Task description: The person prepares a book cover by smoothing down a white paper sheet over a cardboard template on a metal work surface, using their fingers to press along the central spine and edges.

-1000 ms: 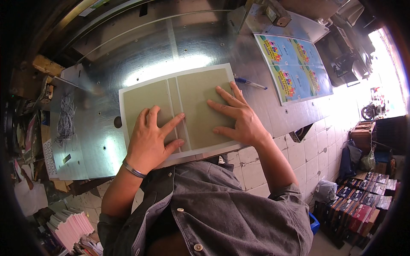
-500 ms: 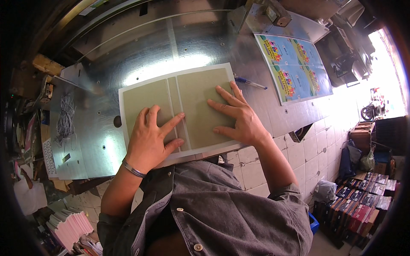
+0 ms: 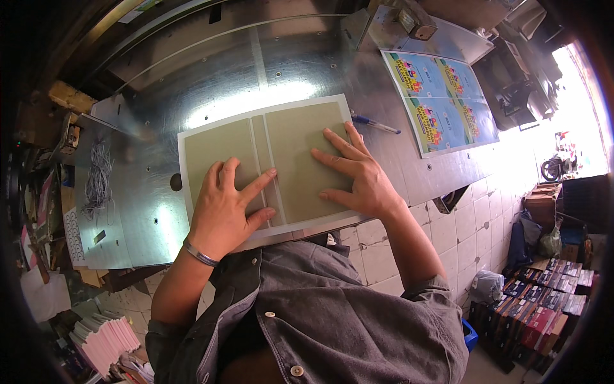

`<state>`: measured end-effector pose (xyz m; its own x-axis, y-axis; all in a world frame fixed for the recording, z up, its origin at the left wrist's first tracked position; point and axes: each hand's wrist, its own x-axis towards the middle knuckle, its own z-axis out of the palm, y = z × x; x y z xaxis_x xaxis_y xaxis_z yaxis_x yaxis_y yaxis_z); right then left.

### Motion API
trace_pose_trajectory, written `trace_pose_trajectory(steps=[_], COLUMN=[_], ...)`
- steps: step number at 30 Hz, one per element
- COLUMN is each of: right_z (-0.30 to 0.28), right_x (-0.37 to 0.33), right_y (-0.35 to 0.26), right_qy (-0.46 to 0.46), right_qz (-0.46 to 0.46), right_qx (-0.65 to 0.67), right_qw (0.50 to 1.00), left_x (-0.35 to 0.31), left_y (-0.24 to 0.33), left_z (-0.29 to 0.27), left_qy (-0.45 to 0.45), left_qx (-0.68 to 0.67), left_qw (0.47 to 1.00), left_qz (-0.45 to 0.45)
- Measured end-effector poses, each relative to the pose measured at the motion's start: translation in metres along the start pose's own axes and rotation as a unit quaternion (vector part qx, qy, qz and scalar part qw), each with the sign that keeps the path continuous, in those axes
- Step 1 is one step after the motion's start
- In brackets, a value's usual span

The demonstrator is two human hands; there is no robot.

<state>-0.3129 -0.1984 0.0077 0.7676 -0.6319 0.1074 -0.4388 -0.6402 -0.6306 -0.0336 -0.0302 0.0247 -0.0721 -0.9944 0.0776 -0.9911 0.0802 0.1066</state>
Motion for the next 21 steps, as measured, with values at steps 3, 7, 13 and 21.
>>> trace_pose_trajectory(steps=[3, 7, 13, 21], right_z=[-0.0001, 0.0000, 0.0001, -0.0072], right_x=[-0.0002, -0.0001, -0.0001, 0.0021], right_y=[0.0004, 0.0014, 0.0020, -0.0069], right_qy=[0.002, 0.002, 0.001, -0.010], right_qz=[-0.001, -0.004, -0.003, -0.013], right_qx=[0.002, 0.002, -0.001, -0.089], right_qw=[1.000, 1.000, 1.000, 0.996], left_x=[0.0000, 0.0003, -0.0001, 0.0002], left_y=[0.0000, 0.0006, 0.0000, 0.0003], left_z=[-0.0001, -0.0006, 0.0003, 0.0014], left_qy=[0.001, -0.001, 0.001, 0.007], left_qx=[-0.001, -0.003, -0.004, 0.003], left_qw=[1.000, 1.000, 1.000, 1.000], left_qz=[0.000, -0.001, -0.001, -0.002])
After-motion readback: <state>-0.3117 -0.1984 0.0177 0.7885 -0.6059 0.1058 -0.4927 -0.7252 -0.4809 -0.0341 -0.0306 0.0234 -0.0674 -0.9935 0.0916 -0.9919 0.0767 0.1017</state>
